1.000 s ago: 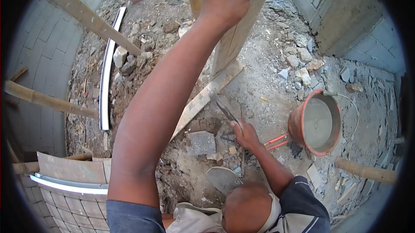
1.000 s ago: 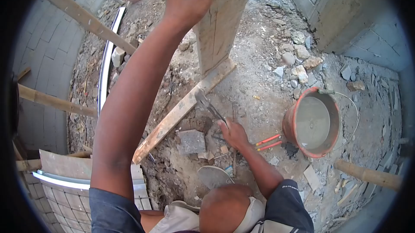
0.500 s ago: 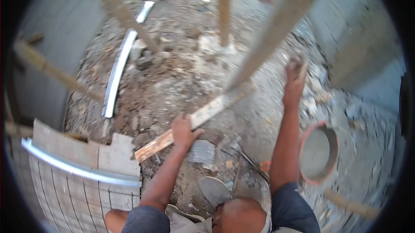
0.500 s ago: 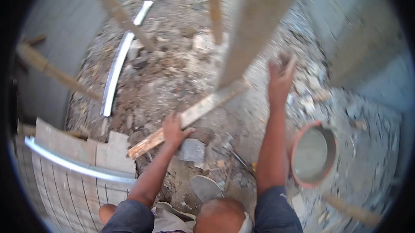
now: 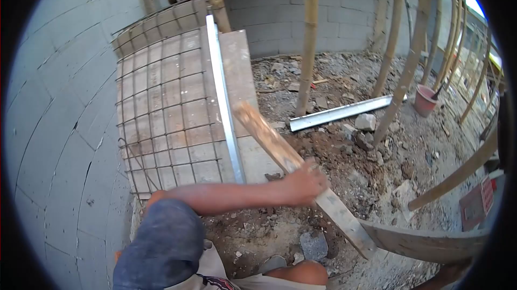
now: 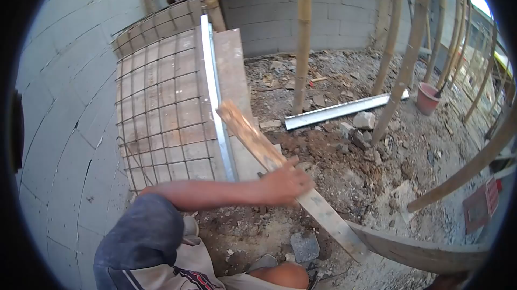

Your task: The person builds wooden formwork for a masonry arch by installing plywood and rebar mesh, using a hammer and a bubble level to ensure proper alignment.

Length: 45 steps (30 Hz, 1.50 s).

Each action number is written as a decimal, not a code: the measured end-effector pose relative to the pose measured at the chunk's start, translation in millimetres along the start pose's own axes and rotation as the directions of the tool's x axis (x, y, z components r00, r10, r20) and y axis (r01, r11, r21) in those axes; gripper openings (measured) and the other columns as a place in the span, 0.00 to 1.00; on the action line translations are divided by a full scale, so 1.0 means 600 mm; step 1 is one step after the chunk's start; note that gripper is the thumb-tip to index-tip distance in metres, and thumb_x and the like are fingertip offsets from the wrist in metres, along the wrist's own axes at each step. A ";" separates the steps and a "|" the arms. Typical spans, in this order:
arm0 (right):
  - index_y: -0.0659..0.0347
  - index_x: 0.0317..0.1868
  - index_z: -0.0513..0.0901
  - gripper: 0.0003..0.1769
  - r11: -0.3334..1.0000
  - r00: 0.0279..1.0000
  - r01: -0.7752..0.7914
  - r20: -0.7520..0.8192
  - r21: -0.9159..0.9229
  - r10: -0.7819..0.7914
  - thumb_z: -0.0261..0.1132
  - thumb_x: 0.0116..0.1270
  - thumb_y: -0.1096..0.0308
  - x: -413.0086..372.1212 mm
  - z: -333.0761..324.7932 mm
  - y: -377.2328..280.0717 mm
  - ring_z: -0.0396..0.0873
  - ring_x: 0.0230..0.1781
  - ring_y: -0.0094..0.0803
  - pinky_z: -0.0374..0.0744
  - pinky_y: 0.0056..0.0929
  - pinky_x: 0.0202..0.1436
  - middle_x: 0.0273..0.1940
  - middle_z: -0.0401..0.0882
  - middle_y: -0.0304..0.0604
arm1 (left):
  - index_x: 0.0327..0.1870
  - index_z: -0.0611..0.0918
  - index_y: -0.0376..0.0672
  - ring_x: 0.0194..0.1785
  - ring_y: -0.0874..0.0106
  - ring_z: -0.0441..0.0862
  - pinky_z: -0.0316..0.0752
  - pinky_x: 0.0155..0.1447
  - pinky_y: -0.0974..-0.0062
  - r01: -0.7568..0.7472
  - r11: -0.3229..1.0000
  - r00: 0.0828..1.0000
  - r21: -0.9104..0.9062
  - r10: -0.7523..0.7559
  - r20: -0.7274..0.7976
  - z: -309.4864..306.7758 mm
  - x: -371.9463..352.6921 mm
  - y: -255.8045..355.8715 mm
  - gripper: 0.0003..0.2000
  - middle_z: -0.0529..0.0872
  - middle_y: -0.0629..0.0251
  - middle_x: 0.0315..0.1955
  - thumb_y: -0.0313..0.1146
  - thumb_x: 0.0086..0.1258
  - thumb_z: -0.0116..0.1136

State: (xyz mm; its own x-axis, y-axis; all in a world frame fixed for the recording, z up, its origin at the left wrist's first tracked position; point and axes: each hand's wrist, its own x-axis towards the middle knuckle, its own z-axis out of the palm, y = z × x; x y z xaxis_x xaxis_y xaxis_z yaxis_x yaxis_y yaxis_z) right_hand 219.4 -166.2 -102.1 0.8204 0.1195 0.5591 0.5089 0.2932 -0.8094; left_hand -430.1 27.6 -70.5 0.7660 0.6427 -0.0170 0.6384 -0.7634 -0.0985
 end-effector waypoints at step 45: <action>0.43 0.81 0.43 0.57 0.636 -0.001 -0.759 0.976 -0.141 0.216 0.66 0.63 0.34 -1.231 1.120 -1.011 0.51 0.77 0.56 0.76 0.54 0.65 0.80 0.34 0.61 | 0.51 0.80 0.31 0.43 0.69 0.85 0.79 0.50 0.72 0.534 0.558 -0.287 -0.635 -0.587 -0.757 -0.198 -1.179 -0.787 0.23 0.88 0.57 0.43 0.37 0.61 0.73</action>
State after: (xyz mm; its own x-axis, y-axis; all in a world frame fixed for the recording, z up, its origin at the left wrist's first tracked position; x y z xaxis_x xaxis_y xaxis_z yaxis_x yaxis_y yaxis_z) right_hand -870.1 205.3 96.7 -0.1455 0.9894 0.0006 -0.2622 -0.0380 -0.9643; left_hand -1264.7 -74.2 106.0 -0.5364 0.2146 0.8162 0.8140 -0.1240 0.5675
